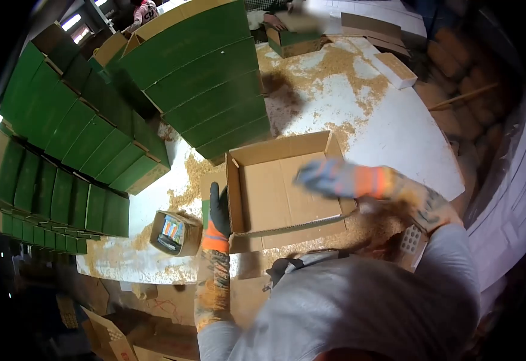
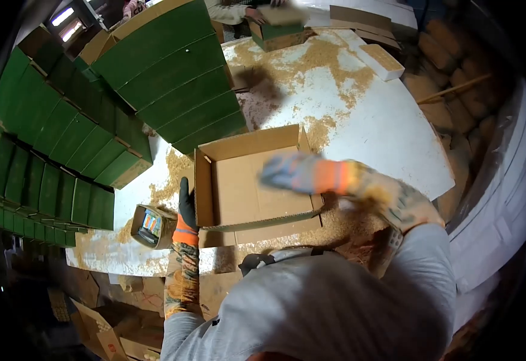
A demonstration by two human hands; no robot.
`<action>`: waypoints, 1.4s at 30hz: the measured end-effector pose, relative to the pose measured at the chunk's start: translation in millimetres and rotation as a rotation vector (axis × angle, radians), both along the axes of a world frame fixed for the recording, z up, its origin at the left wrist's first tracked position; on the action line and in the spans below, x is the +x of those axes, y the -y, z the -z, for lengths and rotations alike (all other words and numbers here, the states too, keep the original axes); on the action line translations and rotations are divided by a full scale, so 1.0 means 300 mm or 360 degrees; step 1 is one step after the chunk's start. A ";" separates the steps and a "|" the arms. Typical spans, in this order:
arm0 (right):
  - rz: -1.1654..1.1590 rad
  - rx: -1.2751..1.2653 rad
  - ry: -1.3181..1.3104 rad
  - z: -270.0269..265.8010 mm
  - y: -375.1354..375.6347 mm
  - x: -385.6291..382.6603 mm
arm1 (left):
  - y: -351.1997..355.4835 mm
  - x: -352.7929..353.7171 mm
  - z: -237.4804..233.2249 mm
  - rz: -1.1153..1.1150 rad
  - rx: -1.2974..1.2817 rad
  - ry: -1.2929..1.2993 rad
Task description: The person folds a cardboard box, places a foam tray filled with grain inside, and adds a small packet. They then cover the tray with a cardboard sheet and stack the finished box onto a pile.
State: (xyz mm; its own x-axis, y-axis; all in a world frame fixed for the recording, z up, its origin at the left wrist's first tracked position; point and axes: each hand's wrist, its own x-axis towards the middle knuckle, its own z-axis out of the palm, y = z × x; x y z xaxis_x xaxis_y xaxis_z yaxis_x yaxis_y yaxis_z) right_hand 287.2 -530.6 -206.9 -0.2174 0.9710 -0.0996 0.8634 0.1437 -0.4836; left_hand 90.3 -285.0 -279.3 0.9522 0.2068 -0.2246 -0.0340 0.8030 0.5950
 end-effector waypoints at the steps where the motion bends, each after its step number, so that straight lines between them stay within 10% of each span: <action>1: 0.0532 0.0278 -0.0366 -0.005 0.048 0.027 | -0.018 -0.016 0.023 0.0149 -0.0316 0.0205; 2: 0.1058 0.0564 -0.0737 -0.008 0.095 0.053 | -0.014 -0.044 0.067 0.0153 -0.0315 0.0224; 3: 0.1580 0.0858 -0.1114 -0.010 0.138 0.075 | -0.004 -0.076 0.128 -0.0026 0.1047 0.0248; 4: 0.1738 0.0262 -0.1682 -0.003 0.182 0.077 | -0.006 -0.078 0.188 -0.0241 0.2408 0.0242; 6: 0.1699 -0.0377 -0.2503 0.178 0.244 0.041 | -0.072 0.001 0.339 0.0256 0.0828 -0.0496; 7: 0.1548 -0.0378 -0.2780 0.325 0.234 0.042 | -0.033 0.032 0.250 0.0428 0.1751 -0.0705; 8: 0.1662 -0.0296 -0.2036 0.234 0.163 -0.029 | -0.015 0.059 0.279 0.0391 0.1415 -0.0642; 9: 0.1567 0.0276 -0.1321 0.343 0.122 -0.060 | -0.023 0.072 0.370 0.0427 0.2222 -0.0674; 11: 0.1718 0.0574 -0.1306 0.375 0.109 -0.091 | -0.038 0.063 0.365 0.0502 0.3083 -0.0205; 14: 0.1728 0.0122 -0.2037 0.337 0.199 0.021 | 0.127 0.110 -0.061 0.0316 0.1448 -0.0148; 16: 0.1189 0.0558 -0.0436 0.468 0.286 0.165 | 0.145 0.190 -0.188 0.0224 0.1309 -0.0024; 19: 0.1670 0.0673 -0.1922 0.270 0.255 0.231 | 0.076 0.393 -0.240 0.0107 0.0907 0.0233; 22: 0.1624 0.0832 -0.1884 0.087 0.159 0.337 | 0.017 0.413 -0.584 -0.0326 0.1882 0.0362; 24: 0.1536 0.0901 -0.1776 -0.038 0.053 0.419 | -0.108 0.412 -0.704 -0.1608 0.2286 0.0810; 26: 0.1435 0.0932 -0.1630 -0.160 -0.084 0.494 | -0.344 0.405 -0.747 -0.2568 0.2707 0.0428; 27: 0.1390 0.0954 -0.1548 -0.218 -0.162 0.520 | -0.420 0.405 -0.713 -0.2587 0.2718 0.0424; 29: 0.1312 0.0984 -0.1342 -0.331 -0.325 0.560 | -0.554 0.421 -0.600 -0.1446 0.1913 0.0460; 36: 0.1062 0.1218 -0.0648 -0.568 -0.836 0.653 | -0.590 0.460 -0.501 -0.1526 0.1710 0.0594; 42: 0.0847 0.1179 -0.1217 -0.463 -0.733 0.671 | -0.556 0.404 -0.545 -0.1257 0.1634 0.0577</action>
State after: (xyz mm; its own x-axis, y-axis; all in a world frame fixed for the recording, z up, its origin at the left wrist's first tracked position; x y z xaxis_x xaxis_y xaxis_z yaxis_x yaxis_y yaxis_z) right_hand 488.5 -310.7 -68.1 0.4714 0.7238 0.5039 0.4227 0.3160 -0.8494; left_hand 211.6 -118.2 -115.9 0.4731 0.6455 0.5996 -0.5603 -0.3047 0.7702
